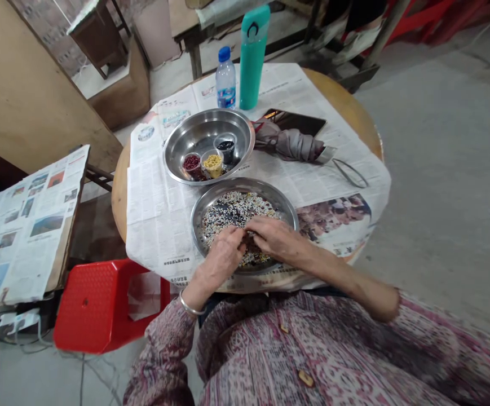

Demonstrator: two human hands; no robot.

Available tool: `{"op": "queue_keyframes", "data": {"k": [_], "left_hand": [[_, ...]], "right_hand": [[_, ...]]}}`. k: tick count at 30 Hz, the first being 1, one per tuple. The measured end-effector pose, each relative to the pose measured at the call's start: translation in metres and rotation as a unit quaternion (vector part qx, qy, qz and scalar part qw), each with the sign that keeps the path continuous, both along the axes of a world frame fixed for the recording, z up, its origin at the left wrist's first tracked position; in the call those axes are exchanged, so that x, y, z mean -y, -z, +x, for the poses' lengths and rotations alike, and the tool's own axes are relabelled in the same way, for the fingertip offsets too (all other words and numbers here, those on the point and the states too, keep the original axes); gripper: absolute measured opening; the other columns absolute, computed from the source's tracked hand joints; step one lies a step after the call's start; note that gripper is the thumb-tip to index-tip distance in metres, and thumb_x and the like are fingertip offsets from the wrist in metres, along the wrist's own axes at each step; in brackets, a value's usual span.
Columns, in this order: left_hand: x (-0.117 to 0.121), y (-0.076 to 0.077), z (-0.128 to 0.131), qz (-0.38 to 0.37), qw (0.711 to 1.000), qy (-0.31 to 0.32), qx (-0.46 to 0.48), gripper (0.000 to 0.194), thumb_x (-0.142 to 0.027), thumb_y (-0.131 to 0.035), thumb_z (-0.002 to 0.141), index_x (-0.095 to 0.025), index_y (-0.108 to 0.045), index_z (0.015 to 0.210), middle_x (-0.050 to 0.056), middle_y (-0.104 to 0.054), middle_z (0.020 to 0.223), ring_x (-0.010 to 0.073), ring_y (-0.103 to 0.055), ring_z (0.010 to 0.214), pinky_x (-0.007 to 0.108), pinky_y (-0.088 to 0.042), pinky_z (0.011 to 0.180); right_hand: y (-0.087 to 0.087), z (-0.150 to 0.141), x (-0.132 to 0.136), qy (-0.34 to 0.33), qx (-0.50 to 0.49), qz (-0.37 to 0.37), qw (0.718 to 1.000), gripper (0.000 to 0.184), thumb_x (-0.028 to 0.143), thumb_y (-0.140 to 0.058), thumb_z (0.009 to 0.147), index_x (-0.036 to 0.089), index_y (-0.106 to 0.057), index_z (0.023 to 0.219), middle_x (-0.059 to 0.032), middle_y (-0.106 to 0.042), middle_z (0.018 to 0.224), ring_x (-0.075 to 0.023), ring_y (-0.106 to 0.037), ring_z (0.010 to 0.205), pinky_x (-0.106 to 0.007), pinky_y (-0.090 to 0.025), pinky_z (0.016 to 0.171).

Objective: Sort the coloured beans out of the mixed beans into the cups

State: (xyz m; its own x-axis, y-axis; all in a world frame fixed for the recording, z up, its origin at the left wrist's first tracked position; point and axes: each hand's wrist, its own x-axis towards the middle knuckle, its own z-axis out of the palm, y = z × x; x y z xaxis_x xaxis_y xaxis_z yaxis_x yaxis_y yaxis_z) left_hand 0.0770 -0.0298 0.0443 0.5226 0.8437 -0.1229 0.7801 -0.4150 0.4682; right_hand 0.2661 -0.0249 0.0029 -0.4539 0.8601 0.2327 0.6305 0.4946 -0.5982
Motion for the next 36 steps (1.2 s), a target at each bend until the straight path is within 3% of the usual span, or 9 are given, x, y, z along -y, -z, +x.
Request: {"op": "queue_keyframes", "data": {"k": [4,12,15,17,20,22,27,31,36], "left_hand": [[0.023,-0.011,-0.010,-0.010,0.997,0.064,-0.040,0.019,-0.013,-0.055,0.098,-0.019,-0.064,0.114,0.008,-0.068,0.113,0.0225,-0.063,0.112,0.042,-0.050,0.110],[0.012,-0.003,0.006,0.011,0.988,0.134,-0.076,0.034,-0.008,-0.042,0.100,-0.023,-0.064,0.121,0.007,-0.064,0.120,0.0212,-0.060,0.112,0.034,-0.055,0.098],[-0.002,0.001,0.015,0.048,0.991,0.087,-0.086,0.028,-0.011,-0.043,0.102,-0.022,-0.064,0.118,0.008,-0.061,0.123,0.0221,-0.058,0.113,0.034,-0.055,0.094],[-0.011,0.001,0.016,0.079,0.993,0.025,-0.081,0.022,-0.019,-0.054,0.100,-0.021,-0.061,0.121,0.009,-0.058,0.128,0.0245,-0.055,0.118,0.037,-0.053,0.098],[-0.025,0.000,0.013,0.100,0.989,-0.073,-0.086,0.053,-0.033,-0.075,0.089,-0.018,-0.052,0.135,0.014,-0.051,0.139,0.0314,-0.050,0.126,0.046,-0.050,0.103],[-0.032,0.002,0.011,0.090,0.988,-0.089,-0.087,0.065,-0.036,-0.079,0.086,-0.018,-0.048,0.140,0.016,-0.048,0.141,0.0336,-0.049,0.126,0.048,-0.049,0.104],[-0.044,0.016,0.019,0.083,0.996,-0.027,-0.023,0.026,-0.013,-0.058,0.096,-0.017,-0.063,0.121,0.011,-0.058,0.122,0.0248,-0.057,0.116,0.042,-0.049,0.106],[-0.054,0.024,0.024,0.103,0.993,-0.053,-0.006,0.026,-0.004,-0.046,0.096,-0.014,-0.065,0.110,0.012,-0.065,0.110,0.0235,-0.061,0.110,0.040,-0.051,0.104],[-0.054,0.019,0.000,0.111,0.986,-0.119,-0.038,0.025,-0.003,-0.048,0.093,-0.017,-0.067,0.101,0.010,-0.067,0.101,0.0227,-0.064,0.103,0.039,-0.053,0.100]], "right_hand": [[-0.003,0.005,0.015,-0.023,0.000,0.050,0.999,0.034,0.003,-0.047,0.085,0.021,-0.071,0.102,-0.0078,-0.074,0.101,-0.0228,-0.066,0.099,-0.038,-0.055,0.092],[0.007,0.007,0.011,0.116,0.025,0.098,0.988,0.024,0.009,-0.049,0.091,0.020,-0.070,0.095,-0.0095,-0.070,0.092,-0.0262,-0.064,0.094,-0.040,-0.055,0.086],[0.009,0.005,0.013,0.136,0.010,0.117,0.984,0.024,0.011,-0.047,0.094,0.020,-0.069,0.095,-0.0095,-0.070,0.092,-0.0258,-0.064,0.093,-0.039,-0.054,0.086],[0.008,0.004,0.015,0.144,-0.009,0.127,0.981,0.024,0.011,-0.046,0.095,0.020,-0.068,0.097,-0.0093,-0.071,0.093,-0.0253,-0.064,0.093,-0.039,-0.054,0.086],[0.007,0.002,0.017,0.151,-0.019,0.141,0.978,0.024,0.011,-0.046,0.096,0.020,-0.068,0.098,-0.0088,-0.071,0.092,-0.0248,-0.064,0.092,-0.038,-0.054,0.087],[0.007,0.001,0.017,0.154,-0.013,0.150,0.977,0.023,0.012,-0.046,0.096,0.020,-0.067,0.096,-0.0086,-0.071,0.090,-0.0246,-0.065,0.090,-0.037,-0.053,0.086],[0.009,0.001,0.017,0.159,-0.004,0.138,0.978,0.022,0.012,-0.047,0.095,0.021,-0.067,0.093,-0.0081,-0.071,0.090,-0.0245,-0.065,0.089,-0.037,-0.053,0.085],[0.011,0.001,0.017,0.161,-0.019,0.143,0.976,0.022,0.012,-0.047,0.094,0.020,-0.068,0.093,-0.0091,-0.072,0.090,-0.0252,-0.066,0.090,-0.038,-0.054,0.084],[0.013,0.000,0.018,0.179,-0.060,0.142,0.972,0.023,0.011,-0.051,0.091,0.023,-0.070,0.096,-0.0081,-0.073,0.093,-0.0251,-0.067,0.092,-0.040,-0.055,0.086]]}}
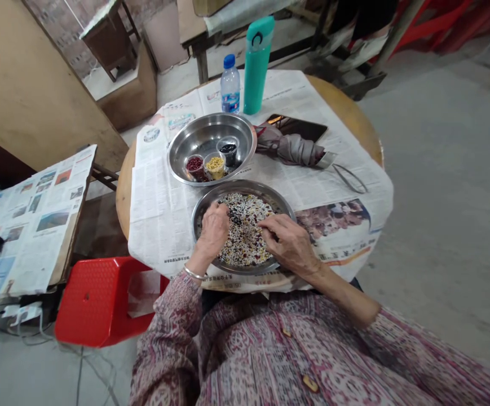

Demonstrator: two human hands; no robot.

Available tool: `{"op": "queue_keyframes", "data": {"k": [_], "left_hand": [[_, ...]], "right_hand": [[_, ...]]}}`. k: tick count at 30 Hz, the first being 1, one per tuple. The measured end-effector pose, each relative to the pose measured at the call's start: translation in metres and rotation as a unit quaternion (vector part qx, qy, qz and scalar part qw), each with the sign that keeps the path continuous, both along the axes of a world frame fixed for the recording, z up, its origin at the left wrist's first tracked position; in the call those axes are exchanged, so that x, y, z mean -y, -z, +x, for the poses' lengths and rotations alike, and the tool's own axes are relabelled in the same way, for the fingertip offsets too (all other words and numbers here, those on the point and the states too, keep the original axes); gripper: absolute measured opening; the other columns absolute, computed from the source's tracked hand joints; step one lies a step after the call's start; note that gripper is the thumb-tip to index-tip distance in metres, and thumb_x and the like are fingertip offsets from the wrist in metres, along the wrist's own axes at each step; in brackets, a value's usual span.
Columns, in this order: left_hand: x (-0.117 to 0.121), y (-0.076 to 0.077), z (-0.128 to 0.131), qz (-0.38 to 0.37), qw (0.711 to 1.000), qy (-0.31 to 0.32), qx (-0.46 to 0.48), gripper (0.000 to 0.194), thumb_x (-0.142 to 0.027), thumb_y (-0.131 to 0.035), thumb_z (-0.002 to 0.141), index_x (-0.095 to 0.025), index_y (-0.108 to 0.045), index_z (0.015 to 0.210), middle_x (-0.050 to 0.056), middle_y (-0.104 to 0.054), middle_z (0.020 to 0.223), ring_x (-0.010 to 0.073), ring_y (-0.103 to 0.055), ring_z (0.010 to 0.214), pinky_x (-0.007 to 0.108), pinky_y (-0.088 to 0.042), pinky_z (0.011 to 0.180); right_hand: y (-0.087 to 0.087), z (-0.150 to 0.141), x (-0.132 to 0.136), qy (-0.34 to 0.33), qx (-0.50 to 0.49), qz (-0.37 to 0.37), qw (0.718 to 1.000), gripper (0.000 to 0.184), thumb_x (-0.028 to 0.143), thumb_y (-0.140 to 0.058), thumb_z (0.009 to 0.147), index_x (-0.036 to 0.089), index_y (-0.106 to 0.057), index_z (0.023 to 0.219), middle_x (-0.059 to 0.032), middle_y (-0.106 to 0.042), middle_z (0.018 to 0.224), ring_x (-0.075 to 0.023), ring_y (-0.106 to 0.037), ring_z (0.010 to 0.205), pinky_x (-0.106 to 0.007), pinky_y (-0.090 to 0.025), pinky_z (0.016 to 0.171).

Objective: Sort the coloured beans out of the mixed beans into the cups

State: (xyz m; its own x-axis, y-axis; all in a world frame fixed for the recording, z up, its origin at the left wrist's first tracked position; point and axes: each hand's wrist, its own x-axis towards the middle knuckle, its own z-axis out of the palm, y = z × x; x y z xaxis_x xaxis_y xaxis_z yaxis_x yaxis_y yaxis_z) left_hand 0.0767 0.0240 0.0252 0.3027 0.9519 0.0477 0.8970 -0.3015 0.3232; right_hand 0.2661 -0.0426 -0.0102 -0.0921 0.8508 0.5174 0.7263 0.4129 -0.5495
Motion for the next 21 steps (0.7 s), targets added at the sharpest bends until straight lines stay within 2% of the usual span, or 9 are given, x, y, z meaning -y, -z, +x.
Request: {"op": "queue_keyframes", "data": {"k": [3,6,10,14,16,18,21], "left_hand": [[0.016,-0.006,-0.017,-0.014,1.000,0.002,0.009,0.022,-0.003,-0.051,0.092,-0.017,-0.066,0.100,0.008,-0.067,0.099,0.0215,-0.064,0.103,0.038,-0.052,0.101],[0.038,-0.009,-0.020,-0.053,0.997,0.045,0.038,0.021,-0.003,-0.055,0.090,-0.018,-0.067,0.097,0.005,-0.066,0.095,0.0204,-0.065,0.105,0.037,-0.051,0.104],[0.055,-0.006,0.001,-0.090,0.982,0.149,0.071,0.023,-0.005,-0.055,0.092,-0.017,-0.066,0.108,0.007,-0.065,0.108,0.0188,-0.064,0.106,0.034,-0.053,0.102],[0.043,-0.003,0.026,-0.065,0.962,0.266,0.018,0.027,-0.005,-0.050,0.095,-0.016,-0.066,0.114,0.011,-0.064,0.120,0.0220,-0.059,0.118,0.038,-0.049,0.109],[0.031,-0.005,0.031,-0.029,0.964,0.264,-0.016,0.027,-0.010,-0.051,0.097,-0.019,-0.065,0.119,0.012,-0.060,0.132,0.0263,-0.052,0.127,0.045,-0.047,0.110],[0.020,-0.009,0.031,-0.003,0.976,0.216,-0.039,0.029,-0.019,-0.057,0.098,-0.023,-0.063,0.126,0.012,-0.053,0.145,0.0314,-0.046,0.134,0.050,-0.047,0.108],[0.009,-0.014,0.020,-0.006,0.987,0.142,-0.071,0.028,-0.020,-0.057,0.099,-0.023,-0.063,0.125,0.012,-0.056,0.138,0.0306,-0.049,0.127,0.047,-0.048,0.104]], "right_hand": [[0.000,-0.001,0.001,0.007,-0.005,0.012,1.000,0.022,0.012,-0.052,0.090,0.023,-0.070,0.096,-0.0080,-0.073,0.094,-0.0253,-0.066,0.093,-0.041,-0.054,0.089],[0.000,-0.001,0.002,0.014,0.013,0.025,1.000,0.020,0.014,-0.051,0.092,0.023,-0.069,0.094,-0.0083,-0.073,0.094,-0.0255,-0.066,0.093,-0.040,-0.054,0.087],[0.001,0.000,0.003,0.026,-0.007,0.035,0.999,0.021,0.014,-0.051,0.092,0.024,-0.069,0.097,-0.0074,-0.074,0.094,-0.0252,-0.067,0.092,-0.041,-0.054,0.087],[0.004,0.001,0.003,0.026,-0.055,0.041,0.997,0.026,0.014,-0.050,0.092,0.024,-0.069,0.106,-0.0086,-0.074,0.100,-0.0253,-0.068,0.095,-0.042,-0.055,0.089],[0.004,0.001,0.003,0.027,-0.062,0.039,0.997,0.028,0.013,-0.049,0.092,0.024,-0.069,0.109,-0.0094,-0.074,0.103,-0.0258,-0.068,0.097,-0.043,-0.055,0.090],[0.003,0.001,0.003,0.030,-0.058,0.032,0.997,0.028,0.013,-0.049,0.093,0.024,-0.068,0.110,-0.0091,-0.074,0.103,-0.0259,-0.068,0.098,-0.044,-0.056,0.091],[0.001,0.001,0.003,0.031,-0.047,0.035,0.998,0.025,0.013,-0.050,0.094,0.024,-0.068,0.108,-0.0085,-0.074,0.100,-0.0254,-0.069,0.096,-0.043,-0.056,0.090]]}}
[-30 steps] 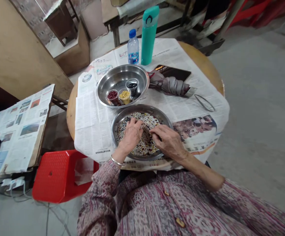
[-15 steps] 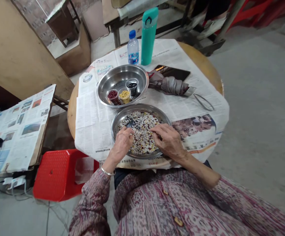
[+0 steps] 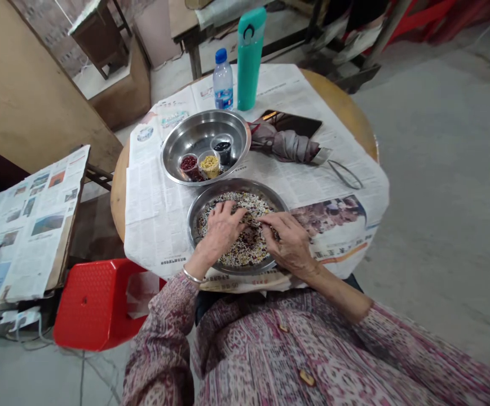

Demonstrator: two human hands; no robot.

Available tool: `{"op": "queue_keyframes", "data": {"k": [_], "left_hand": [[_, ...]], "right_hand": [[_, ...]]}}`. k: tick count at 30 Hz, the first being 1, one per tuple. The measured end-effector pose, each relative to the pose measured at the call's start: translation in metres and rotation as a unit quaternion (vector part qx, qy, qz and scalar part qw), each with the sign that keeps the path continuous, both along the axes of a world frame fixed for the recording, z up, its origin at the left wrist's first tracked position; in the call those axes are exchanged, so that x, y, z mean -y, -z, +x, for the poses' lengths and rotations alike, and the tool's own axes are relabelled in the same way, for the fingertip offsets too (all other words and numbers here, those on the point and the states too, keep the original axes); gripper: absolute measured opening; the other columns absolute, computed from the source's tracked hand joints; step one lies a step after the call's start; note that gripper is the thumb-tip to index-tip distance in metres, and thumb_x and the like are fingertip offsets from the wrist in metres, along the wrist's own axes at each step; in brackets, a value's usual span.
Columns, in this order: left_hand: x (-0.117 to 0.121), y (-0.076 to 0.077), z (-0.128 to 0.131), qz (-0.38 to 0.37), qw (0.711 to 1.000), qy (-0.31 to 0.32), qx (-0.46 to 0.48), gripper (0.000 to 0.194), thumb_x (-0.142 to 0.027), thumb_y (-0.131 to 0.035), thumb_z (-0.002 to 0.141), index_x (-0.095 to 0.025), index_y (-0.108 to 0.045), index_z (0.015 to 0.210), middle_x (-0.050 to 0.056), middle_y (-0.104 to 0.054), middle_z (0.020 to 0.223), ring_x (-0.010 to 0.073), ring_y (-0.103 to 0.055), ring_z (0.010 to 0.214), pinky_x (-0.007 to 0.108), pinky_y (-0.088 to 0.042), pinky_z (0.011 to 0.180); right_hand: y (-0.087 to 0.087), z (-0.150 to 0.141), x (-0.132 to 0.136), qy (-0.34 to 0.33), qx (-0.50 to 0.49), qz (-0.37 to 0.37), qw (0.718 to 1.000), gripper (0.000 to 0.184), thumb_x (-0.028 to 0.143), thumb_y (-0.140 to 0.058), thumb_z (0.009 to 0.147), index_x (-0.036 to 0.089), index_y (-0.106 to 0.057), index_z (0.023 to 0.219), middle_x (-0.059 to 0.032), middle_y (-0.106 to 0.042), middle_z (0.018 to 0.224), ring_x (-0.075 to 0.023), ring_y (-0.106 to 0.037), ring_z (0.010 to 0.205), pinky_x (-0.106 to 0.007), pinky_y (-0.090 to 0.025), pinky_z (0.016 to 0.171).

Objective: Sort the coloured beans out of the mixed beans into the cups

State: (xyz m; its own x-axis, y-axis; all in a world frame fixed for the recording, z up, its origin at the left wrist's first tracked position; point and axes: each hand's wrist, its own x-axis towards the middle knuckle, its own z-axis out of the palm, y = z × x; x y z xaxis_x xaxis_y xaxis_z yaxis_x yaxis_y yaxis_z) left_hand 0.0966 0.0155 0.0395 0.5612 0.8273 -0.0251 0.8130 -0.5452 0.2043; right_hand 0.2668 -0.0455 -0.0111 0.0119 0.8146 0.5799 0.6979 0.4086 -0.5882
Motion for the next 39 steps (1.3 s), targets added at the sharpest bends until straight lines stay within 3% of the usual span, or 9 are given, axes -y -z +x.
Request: {"op": "queue_keyframes", "data": {"k": [4,9,12,16,20,24,30,33,39], "left_hand": [[-0.003,-0.003,-0.026,-0.020,0.999,-0.049,-0.014,0.027,-0.007,-0.044,0.100,-0.018,-0.065,0.112,0.009,-0.062,0.112,0.0220,-0.058,0.109,0.037,-0.050,0.103],[0.017,-0.006,-0.049,-0.052,0.995,-0.076,0.031,0.015,-0.012,-0.051,0.100,-0.018,-0.062,0.108,0.007,-0.062,0.104,0.0205,-0.062,0.104,0.038,-0.052,0.102],[0.036,-0.008,-0.049,-0.079,0.994,-0.055,0.060,0.023,-0.027,-0.067,0.096,-0.018,-0.060,0.115,0.008,-0.060,0.111,0.0233,-0.061,0.110,0.042,-0.053,0.103],[0.049,-0.004,-0.031,-0.121,0.988,-0.013,0.091,0.036,-0.017,-0.069,0.092,-0.020,-0.056,0.125,0.008,-0.056,0.118,0.0217,-0.060,0.111,0.038,-0.054,0.103],[0.036,0.008,-0.003,-0.115,0.988,0.026,0.102,0.030,-0.004,-0.050,0.095,-0.018,-0.059,0.120,0.008,-0.059,0.113,0.0204,-0.061,0.107,0.036,-0.054,0.101],[0.009,0.012,0.015,-0.054,0.994,0.048,0.080,0.028,-0.004,-0.045,0.097,-0.018,-0.062,0.114,0.008,-0.061,0.113,0.0216,-0.059,0.110,0.037,-0.053,0.102],[-0.014,0.003,0.015,0.052,0.995,-0.088,0.020,0.046,-0.035,-0.066,0.096,-0.019,-0.053,0.138,0.015,-0.052,0.142,0.0340,-0.049,0.127,0.049,-0.051,0.102],[-0.012,0.004,0.009,0.032,0.995,-0.098,0.008,0.049,-0.043,-0.069,0.094,-0.019,-0.055,0.136,0.016,-0.053,0.138,0.0355,-0.051,0.124,0.051,-0.051,0.100],[0.009,0.005,-0.010,-0.081,0.995,-0.010,0.063,0.017,-0.011,-0.058,0.097,-0.018,-0.065,0.111,0.006,-0.061,0.106,0.0206,-0.062,0.099,0.038,-0.055,0.095]], "right_hand": [[-0.001,0.000,0.000,0.000,0.005,0.014,1.000,0.023,0.011,-0.051,0.093,0.023,-0.067,0.105,-0.0082,-0.074,0.097,-0.0247,-0.069,0.094,-0.041,-0.057,0.087],[-0.002,-0.001,0.000,-0.002,-0.003,0.000,1.000,0.022,0.011,-0.052,0.092,0.024,-0.067,0.103,-0.0069,-0.075,0.097,-0.0244,-0.069,0.092,-0.041,-0.055,0.087],[-0.002,-0.001,0.000,-0.003,0.003,0.013,1.000,0.021,0.011,-0.052,0.092,0.023,-0.067,0.103,-0.0072,-0.075,0.097,-0.0240,-0.068,0.091,-0.040,-0.055,0.087],[0.000,0.000,0.000,-0.002,0.007,0.014,1.000,0.023,0.010,-0.052,0.092,0.023,-0.067,0.104,-0.0073,-0.074,0.097,-0.0240,-0.069,0.092,-0.040,-0.055,0.087],[0.005,0.000,-0.002,-0.003,-0.005,0.048,0.999,0.025,0.010,-0.055,0.090,0.024,-0.068,0.106,-0.0065,-0.074,0.097,-0.0241,-0.069,0.091,-0.040,-0.056,0.086],[0.008,0.000,-0.004,0.002,-0.019,0.076,0.997,0.028,0.009,-0.056,0.090,0.024,-0.068,0.111,-0.0074,-0.073,0.100,-0.0244,-0.068,0.092,-0.041,-0.057,0.085],[0.010,0.000,-0.003,0.019,-0.030,0.084,0.996,0.032,0.009,-0.053,0.091,0.024,-0.067,0.116,-0.0089,-0.071,0.105,-0.0247,-0.067,0.099,-0.041,-0.057,0.088],[0.011,0.000,-0.003,0.023,-0.031,0.087,0.995,0.032,0.009,-0.052,0.092,0.025,-0.066,0.116,-0.0079,-0.071,0.105,-0.0235,-0.068,0.098,-0.040,-0.056,0.088],[0.010,0.000,-0.003,0.016,-0.037,0.082,0.996,0.033,0.009,-0.053,0.091,0.024,-0.067,0.117,-0.0078,-0.072,0.105,-0.0236,-0.068,0.097,-0.041,-0.057,0.089]]}}
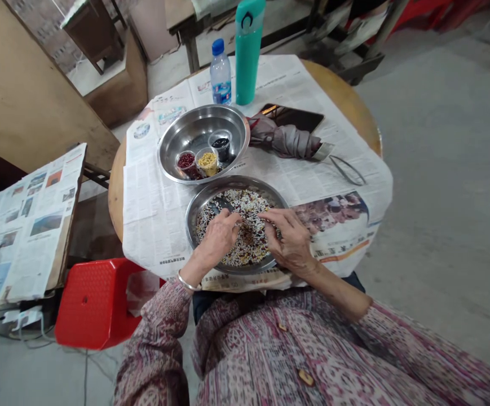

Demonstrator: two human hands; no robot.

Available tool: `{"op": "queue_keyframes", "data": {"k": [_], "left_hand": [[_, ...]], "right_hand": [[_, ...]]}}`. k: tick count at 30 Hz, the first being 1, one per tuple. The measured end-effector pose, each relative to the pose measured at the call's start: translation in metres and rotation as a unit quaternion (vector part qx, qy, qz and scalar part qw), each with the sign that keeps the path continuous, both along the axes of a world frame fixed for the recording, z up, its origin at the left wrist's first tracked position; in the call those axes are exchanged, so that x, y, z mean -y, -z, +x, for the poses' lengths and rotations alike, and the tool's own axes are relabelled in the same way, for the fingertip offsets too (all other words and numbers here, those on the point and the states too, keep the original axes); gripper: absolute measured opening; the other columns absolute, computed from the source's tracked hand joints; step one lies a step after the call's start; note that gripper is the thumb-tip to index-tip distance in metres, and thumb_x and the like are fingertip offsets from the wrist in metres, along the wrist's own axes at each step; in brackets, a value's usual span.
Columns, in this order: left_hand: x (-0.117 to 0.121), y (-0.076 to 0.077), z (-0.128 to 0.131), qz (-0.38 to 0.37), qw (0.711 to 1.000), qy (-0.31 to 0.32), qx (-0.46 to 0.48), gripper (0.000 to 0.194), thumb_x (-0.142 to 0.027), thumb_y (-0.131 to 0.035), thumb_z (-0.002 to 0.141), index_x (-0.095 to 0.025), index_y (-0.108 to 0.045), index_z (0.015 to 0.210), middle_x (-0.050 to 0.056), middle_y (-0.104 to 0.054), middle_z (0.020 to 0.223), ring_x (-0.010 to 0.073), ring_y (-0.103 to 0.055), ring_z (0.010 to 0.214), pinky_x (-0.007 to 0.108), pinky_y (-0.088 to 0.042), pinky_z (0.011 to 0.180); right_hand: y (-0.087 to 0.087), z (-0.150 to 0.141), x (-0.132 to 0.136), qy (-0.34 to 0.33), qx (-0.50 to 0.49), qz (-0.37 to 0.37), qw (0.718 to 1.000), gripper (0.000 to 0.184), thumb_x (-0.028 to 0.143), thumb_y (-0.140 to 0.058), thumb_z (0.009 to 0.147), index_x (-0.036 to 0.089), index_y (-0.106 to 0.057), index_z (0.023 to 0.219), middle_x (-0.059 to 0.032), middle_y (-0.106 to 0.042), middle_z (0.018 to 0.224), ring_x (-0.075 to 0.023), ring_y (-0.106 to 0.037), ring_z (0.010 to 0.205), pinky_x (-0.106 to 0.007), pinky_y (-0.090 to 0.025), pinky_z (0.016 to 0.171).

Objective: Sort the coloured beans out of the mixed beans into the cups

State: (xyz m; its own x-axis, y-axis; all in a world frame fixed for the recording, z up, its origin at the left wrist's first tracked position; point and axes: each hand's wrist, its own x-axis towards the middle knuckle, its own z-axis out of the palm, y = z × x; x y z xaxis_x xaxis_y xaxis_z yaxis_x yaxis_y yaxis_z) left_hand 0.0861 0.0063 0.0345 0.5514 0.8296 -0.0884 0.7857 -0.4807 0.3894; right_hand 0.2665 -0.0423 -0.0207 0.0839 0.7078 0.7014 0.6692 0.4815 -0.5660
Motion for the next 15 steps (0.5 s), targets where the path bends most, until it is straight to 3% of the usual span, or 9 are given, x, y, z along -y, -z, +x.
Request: {"op": "queue_keyframes", "data": {"k": [3,5,9,12,15], "left_hand": [[0.016,0.000,-0.008,-0.037,0.997,0.038,0.048,0.013,-0.014,-0.058,0.098,-0.018,-0.066,0.108,0.005,-0.062,0.102,0.0184,-0.064,0.095,0.036,-0.056,0.093],[0.026,0.000,-0.007,-0.046,0.991,0.095,0.078,0.016,-0.021,-0.063,0.098,-0.019,-0.065,0.114,0.005,-0.063,0.109,0.0184,-0.064,0.102,0.036,-0.055,0.096],[0.030,0.002,0.006,0.027,0.981,0.191,0.023,0.027,-0.028,-0.066,0.097,-0.020,-0.064,0.123,0.010,-0.060,0.130,0.0250,-0.056,0.122,0.044,-0.050,0.108],[0.017,0.005,0.020,0.098,0.977,0.182,-0.051,0.024,-0.031,-0.060,0.100,-0.020,-0.065,0.121,0.011,-0.057,0.137,0.0309,-0.050,0.129,0.049,-0.050,0.104],[0.000,0.005,0.024,0.122,0.978,0.144,-0.086,0.023,-0.021,-0.047,0.104,-0.018,-0.065,0.120,0.010,-0.060,0.128,0.0262,-0.053,0.121,0.042,-0.052,0.101]], "right_hand": [[0.001,0.000,0.001,-0.005,-0.007,-0.002,1.000,0.034,0.009,-0.054,0.091,0.024,-0.068,0.118,-0.0082,-0.073,0.105,-0.0243,-0.069,0.098,-0.042,-0.058,0.089],[0.002,0.001,0.001,-0.003,-0.011,-0.003,1.000,0.033,0.010,-0.054,0.092,0.024,-0.069,0.117,-0.0085,-0.073,0.106,-0.0245,-0.069,0.099,-0.043,-0.058,0.089],[0.003,0.002,0.001,0.000,-0.015,0.002,1.000,0.029,0.012,-0.054,0.094,0.023,-0.069,0.116,-0.0097,-0.072,0.106,-0.0243,-0.069,0.100,-0.042,-0.058,0.090],[0.004,0.002,0.001,-0.001,-0.012,-0.008,1.000,0.027,0.014,-0.054,0.095,0.023,-0.068,0.116,-0.0100,-0.072,0.107,-0.0248,-0.068,0.101,-0.043,-0.057,0.091],[0.004,0.002,0.001,0.000,-0.010,-0.020,1.000,0.027,0.016,-0.054,0.094,0.024,-0.068,0.115,-0.0101,-0.072,0.109,-0.0260,-0.068,0.103,-0.045,-0.056,0.092]]}}
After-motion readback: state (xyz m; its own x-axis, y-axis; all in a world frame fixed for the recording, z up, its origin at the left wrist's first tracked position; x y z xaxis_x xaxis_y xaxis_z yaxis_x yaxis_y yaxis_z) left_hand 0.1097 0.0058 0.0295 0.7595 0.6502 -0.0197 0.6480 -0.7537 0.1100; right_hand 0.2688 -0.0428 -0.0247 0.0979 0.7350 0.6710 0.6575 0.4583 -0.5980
